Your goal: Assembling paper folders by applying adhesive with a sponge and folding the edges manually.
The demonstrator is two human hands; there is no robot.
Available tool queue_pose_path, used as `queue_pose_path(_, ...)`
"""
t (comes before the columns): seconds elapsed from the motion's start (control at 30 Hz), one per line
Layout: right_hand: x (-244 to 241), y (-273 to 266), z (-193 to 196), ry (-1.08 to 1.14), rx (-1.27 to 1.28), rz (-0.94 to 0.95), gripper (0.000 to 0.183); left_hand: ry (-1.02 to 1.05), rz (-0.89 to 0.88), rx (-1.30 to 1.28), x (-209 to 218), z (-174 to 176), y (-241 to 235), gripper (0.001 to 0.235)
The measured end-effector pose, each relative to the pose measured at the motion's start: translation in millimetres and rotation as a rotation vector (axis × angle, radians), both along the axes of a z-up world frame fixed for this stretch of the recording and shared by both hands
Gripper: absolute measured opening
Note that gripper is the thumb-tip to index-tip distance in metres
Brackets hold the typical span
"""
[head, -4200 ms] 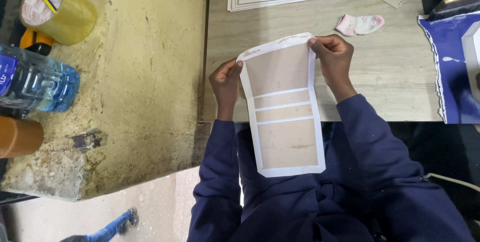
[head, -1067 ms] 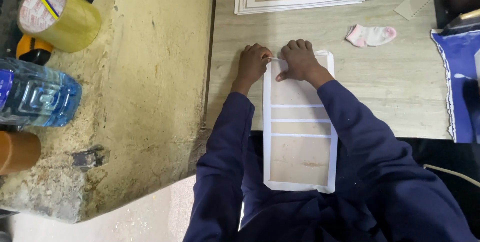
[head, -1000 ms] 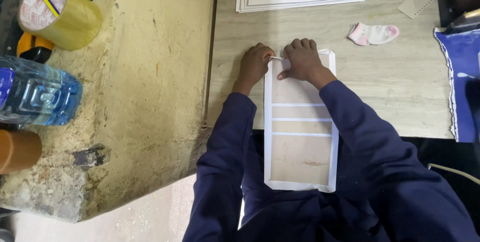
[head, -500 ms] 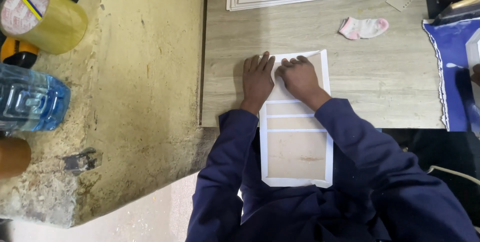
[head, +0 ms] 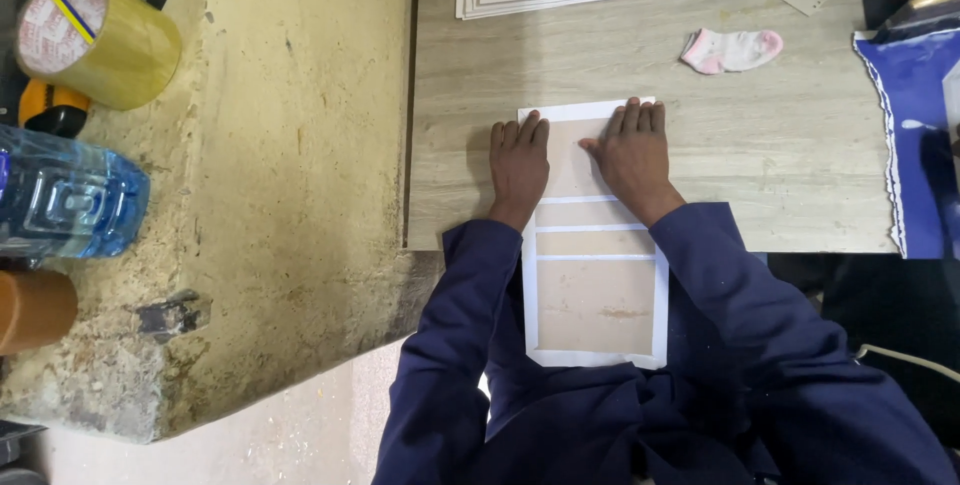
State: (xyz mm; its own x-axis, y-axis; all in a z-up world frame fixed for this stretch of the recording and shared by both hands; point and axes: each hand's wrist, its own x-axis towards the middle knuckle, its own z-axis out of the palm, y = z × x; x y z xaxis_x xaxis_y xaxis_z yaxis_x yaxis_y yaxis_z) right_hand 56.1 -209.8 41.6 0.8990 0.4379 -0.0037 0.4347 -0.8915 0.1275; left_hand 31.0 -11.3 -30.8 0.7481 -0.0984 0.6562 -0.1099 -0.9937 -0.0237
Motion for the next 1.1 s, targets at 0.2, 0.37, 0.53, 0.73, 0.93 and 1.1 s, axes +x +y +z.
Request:
queue_pose_path(0.2,22,-30,-43,-0.013,0.134,0.171,0.055,0.424,0.000,-0.015,-7,38,-6,0.046)
queue_pose_path(0.37,92,-103,2,0.085,0.588,0.149,0.030,0.364,-0.051,-0.088,0,5,3,0.057)
queue_pose_path(0.53,192,-158,-63,-0.054,0.591,0.040,0.029,0.207,-0.146,-0.133,6,-10,4,0.057)
queue_pose_path(0.73,156,-28,-38,0.595,0.824,0.094,0.015,0.319,-0.191,-0.174,5,7,3,0.063)
queue_pose_path(0.93,126,16,-52,0.480,0.794,0.496,0.020,0.270,-0.091,-0.172,0,-6,10,0.063)
queue_pose_path(1.1,158,-78,-47,0.487,0.606,0.399,0.020,0.071,-0.130,-0.228,-5,5,4,0.046)
